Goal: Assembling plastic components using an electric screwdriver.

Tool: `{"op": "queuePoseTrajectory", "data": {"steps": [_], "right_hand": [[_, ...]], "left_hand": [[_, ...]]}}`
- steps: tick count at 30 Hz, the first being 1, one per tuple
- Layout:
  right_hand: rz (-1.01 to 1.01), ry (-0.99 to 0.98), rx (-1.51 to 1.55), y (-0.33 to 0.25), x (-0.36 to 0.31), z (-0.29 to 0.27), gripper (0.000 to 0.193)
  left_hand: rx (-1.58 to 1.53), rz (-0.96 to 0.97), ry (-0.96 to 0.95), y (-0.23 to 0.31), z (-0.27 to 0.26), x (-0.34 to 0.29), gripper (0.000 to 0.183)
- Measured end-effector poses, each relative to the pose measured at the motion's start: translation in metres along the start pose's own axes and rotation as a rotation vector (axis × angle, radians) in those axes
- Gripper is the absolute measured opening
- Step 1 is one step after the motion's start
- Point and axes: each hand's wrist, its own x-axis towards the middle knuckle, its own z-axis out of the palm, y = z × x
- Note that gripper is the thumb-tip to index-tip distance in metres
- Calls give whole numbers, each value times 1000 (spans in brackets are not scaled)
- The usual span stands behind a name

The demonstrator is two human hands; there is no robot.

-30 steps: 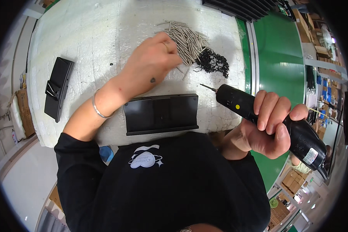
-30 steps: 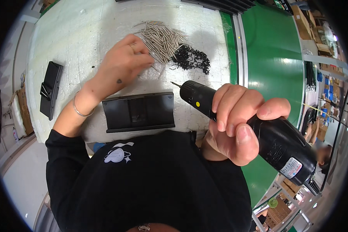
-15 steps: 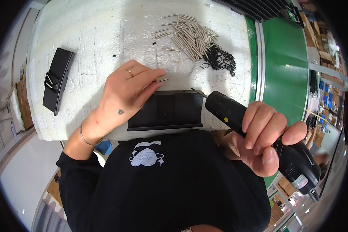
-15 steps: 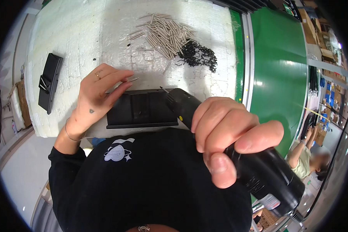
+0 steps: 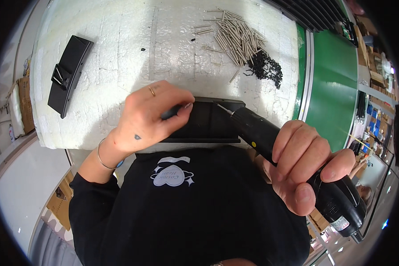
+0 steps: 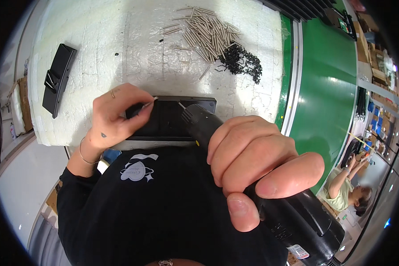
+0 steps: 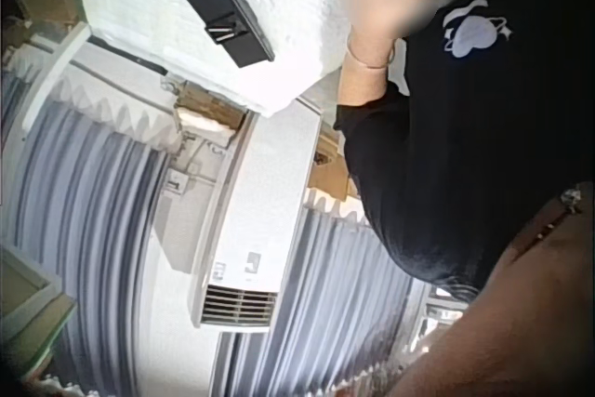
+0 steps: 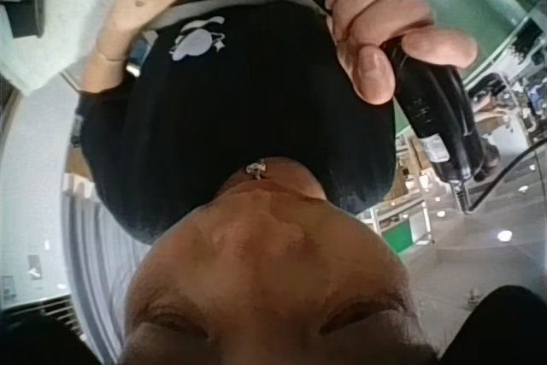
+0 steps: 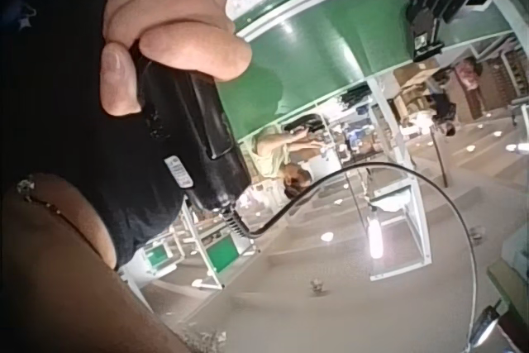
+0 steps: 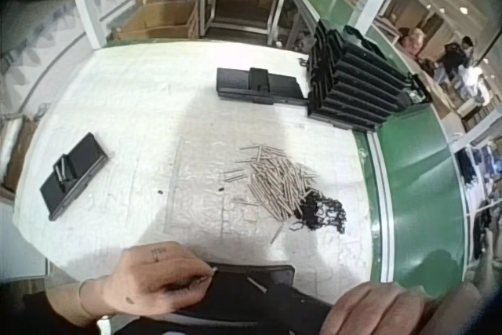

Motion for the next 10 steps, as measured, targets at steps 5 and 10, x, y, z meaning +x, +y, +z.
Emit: {"op": "queuePoseTrajectory", "data": {"steps": [5, 10], "right_hand": [[28, -1, 14, 6, 0, 7, 34], [43, -64, 58, 15, -2, 8, 33]], "left_hand": [[103, 214, -5, -11, 8, -12, 24], [199, 253, -29, -15, 7, -16, 30]]}}
